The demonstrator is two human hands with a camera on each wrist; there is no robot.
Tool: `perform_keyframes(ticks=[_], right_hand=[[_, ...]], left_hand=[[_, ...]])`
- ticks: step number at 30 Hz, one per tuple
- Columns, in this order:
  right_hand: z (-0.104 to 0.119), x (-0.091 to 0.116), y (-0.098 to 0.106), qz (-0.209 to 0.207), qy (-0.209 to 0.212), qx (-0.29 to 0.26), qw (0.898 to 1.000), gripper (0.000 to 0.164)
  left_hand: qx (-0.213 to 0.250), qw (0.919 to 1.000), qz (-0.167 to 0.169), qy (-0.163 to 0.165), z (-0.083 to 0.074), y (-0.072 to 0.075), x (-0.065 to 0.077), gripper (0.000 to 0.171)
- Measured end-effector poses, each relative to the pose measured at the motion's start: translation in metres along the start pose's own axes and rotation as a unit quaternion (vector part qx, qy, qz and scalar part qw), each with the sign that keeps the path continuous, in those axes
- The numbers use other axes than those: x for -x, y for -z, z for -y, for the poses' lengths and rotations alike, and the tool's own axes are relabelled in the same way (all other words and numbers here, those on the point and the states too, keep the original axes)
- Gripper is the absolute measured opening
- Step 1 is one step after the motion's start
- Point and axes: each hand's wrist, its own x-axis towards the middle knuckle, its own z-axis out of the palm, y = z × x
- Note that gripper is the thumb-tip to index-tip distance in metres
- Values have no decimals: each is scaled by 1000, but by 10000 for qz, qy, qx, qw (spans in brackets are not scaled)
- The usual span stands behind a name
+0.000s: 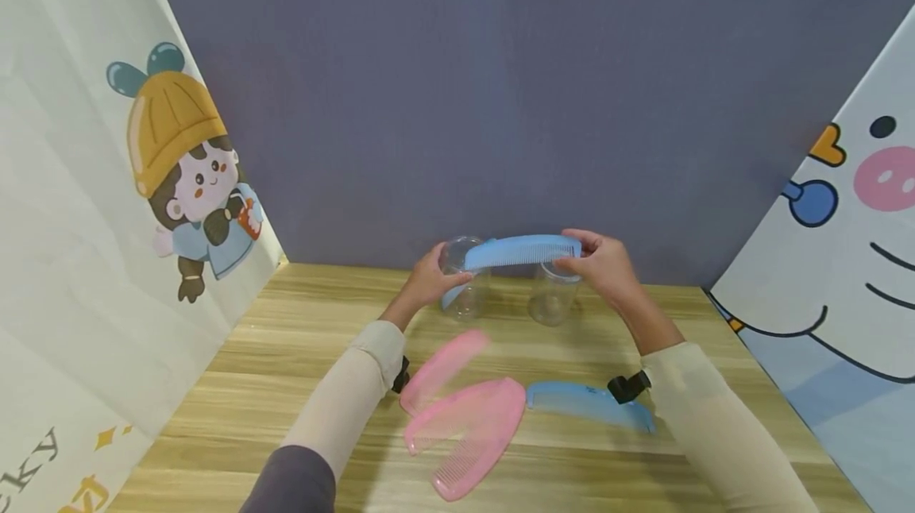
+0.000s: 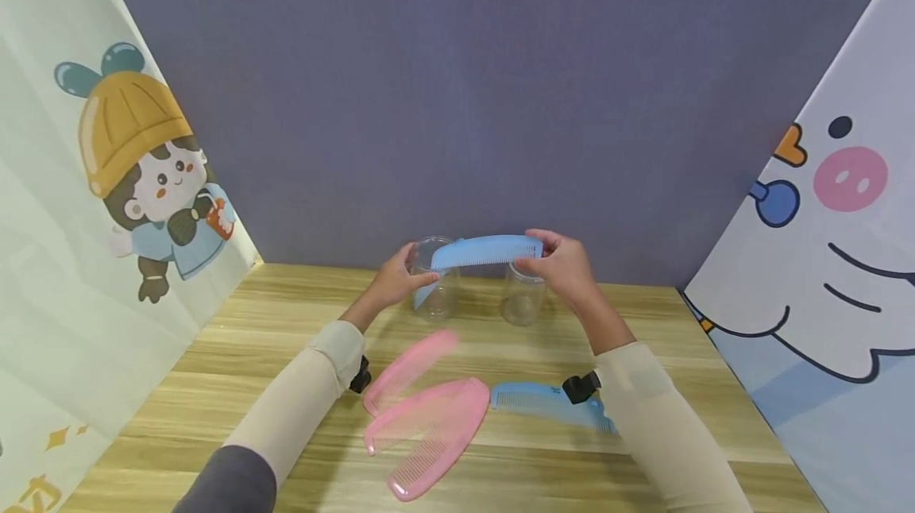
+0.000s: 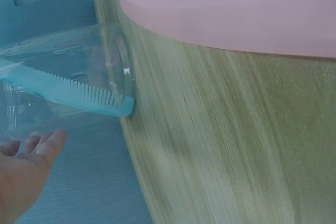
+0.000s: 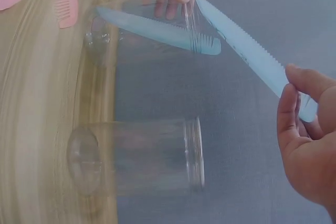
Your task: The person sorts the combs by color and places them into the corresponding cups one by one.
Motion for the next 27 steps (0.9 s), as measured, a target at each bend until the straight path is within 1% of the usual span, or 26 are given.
perform_keyframes(ticks=[6,9,12,21,27], right_hand=[[8,-6,-7,-129,49,109,9998,67],[12,-8,-11,-158,173,212,9995,67],[15,-11,-16,-185,292,206,9992,66],[22,-19,-35,-309,352,-141,9988,67],[29,-24,-43,-564,464,-361,9967,65]], left_hand=[[9,10000,7,-31,0,0,1,103],[-11,10000,26,-37,0,1,1,102],[-29,10000,45,-49,1,1,2,101],[49,9999,41,-122,3,3,3,100],[46,9999,55,-107,2,6,5,101]])
